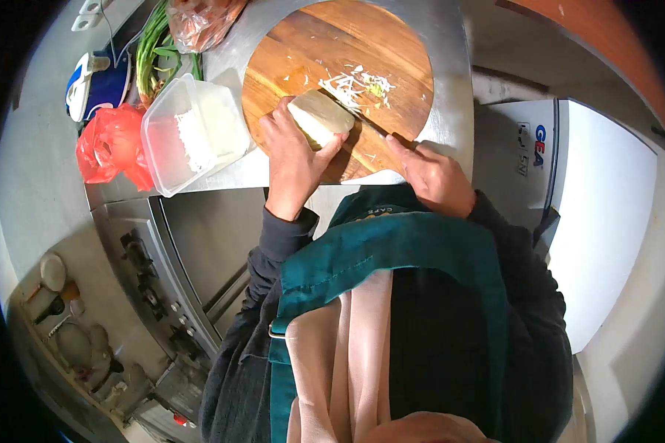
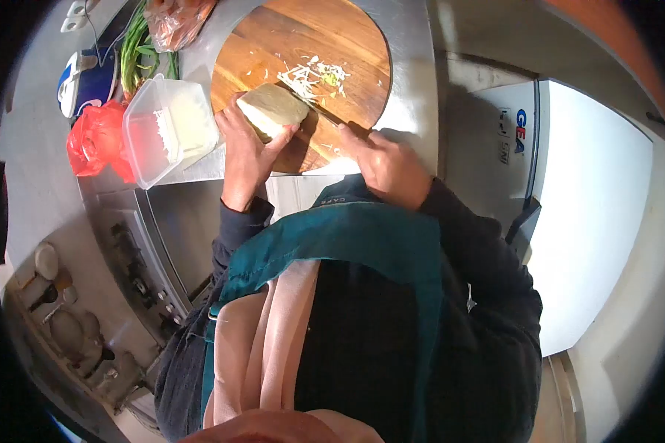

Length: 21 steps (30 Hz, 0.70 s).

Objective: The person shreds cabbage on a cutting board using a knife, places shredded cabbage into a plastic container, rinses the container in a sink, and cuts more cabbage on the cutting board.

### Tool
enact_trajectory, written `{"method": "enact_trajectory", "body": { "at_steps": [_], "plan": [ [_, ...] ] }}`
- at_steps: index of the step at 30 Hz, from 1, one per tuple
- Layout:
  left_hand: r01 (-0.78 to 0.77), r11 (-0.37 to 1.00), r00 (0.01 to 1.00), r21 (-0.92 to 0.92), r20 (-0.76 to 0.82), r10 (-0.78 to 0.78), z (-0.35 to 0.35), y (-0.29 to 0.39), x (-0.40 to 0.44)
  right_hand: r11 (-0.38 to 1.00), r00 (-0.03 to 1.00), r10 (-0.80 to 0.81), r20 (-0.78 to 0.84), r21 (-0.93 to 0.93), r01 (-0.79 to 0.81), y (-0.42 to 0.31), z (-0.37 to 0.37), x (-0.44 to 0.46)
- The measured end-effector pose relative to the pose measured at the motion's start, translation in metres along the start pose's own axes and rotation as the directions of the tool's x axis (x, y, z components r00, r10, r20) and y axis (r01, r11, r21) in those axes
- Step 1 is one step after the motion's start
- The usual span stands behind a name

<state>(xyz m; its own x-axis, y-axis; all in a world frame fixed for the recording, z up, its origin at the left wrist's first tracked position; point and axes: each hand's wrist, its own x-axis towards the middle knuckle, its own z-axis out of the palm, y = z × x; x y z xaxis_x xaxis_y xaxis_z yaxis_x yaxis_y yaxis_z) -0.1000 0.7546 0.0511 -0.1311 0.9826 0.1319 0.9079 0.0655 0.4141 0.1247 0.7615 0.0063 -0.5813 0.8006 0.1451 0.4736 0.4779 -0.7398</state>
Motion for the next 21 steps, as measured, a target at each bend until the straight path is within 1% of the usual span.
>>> {"method": "enact_trajectory", "body": {
  "at_steps": [2, 3, 4, 6, 10, 12, 13, 14, 16, 18, 20, 21],
  "plan": [
    [0.028, 1.0, 0.999, 0.007, 0.018, -0.028, -0.002, 0.0, 0.0, 0.989, 0.997, -0.05, -0.059, 0.137, 0.058, -0.006, -0.01, 0.011],
    [0.031, 0.999, 0.999, 0.011, 0.011, -0.031, -0.003, -0.001, 0.001, 0.986, 0.997, 0.041, 0.067, 0.158, -0.052, -0.014, -0.021, 0.016],
    [0.033, 0.999, 0.999, 0.006, 0.028, -0.033, -0.003, -0.001, 0.0, 0.986, 0.997, 0.038, 0.068, 0.161, -0.049, -0.014, -0.019, 0.017],
    [0.032, 0.999, 0.998, 0.0, 0.047, -0.032, -0.002, 0.0, 0.001, 0.994, 0.997, 0.026, 0.076, 0.105, -0.034, -0.013, -0.013, 0.018],
    [0.028, 1.0, 0.999, 0.007, 0.03, -0.028, 0.0, -0.002, 0.0, 0.992, 0.997, 0.04, 0.068, 0.118, -0.048, -0.014, 0.006, 0.025],
    [0.015, 1.0, 1.0, 0.016, 0.027, -0.015, 0.001, -0.001, 0.001, 0.992, 0.979, 0.117, 0.169, -0.058, -0.108, -0.018, 0.013, 0.033],
    [0.035, 0.999, 0.999, 0.009, 0.017, -0.035, 0.001, 0.0, 0.001, 0.991, 0.979, 0.114, 0.169, -0.088, -0.1, -0.019, 0.016, 0.035],
    [0.055, 0.999, 0.998, 0.003, 0.008, -0.055, 0.002, 0.001, 0.0, 0.99, 0.979, 0.117, 0.165, -0.091, -0.103, -0.019, 0.016, 0.034],
    [0.047, 0.999, 0.999, 0.018, 0.021, -0.047, 0.001, 0.001, 0.0, 0.99, 0.975, 0.113, 0.191, -0.111, -0.093, -0.02, 0.017, 0.032],
    [0.044, 0.998, 0.999, 0.04, 0.031, -0.045, -0.001, 0.001, 0.001, 0.989, 0.985, 0.082, 0.154, -0.135, -0.062, -0.018, 0.017, 0.023],
    [0.035, 0.998, 0.999, 0.052, 0.028, -0.036, -0.001, 0.002, 0.0, 0.979, 0.965, 0.159, 0.209, -0.161, -0.127, -0.018, 0.016, 0.014],
    [0.036, 0.998, 0.999, 0.051, 0.032, -0.038, 0.0, 0.001, -0.001, 0.988, 0.974, 0.12, 0.192, -0.123, -0.097, -0.014, 0.014, 0.015]
  ]
}}
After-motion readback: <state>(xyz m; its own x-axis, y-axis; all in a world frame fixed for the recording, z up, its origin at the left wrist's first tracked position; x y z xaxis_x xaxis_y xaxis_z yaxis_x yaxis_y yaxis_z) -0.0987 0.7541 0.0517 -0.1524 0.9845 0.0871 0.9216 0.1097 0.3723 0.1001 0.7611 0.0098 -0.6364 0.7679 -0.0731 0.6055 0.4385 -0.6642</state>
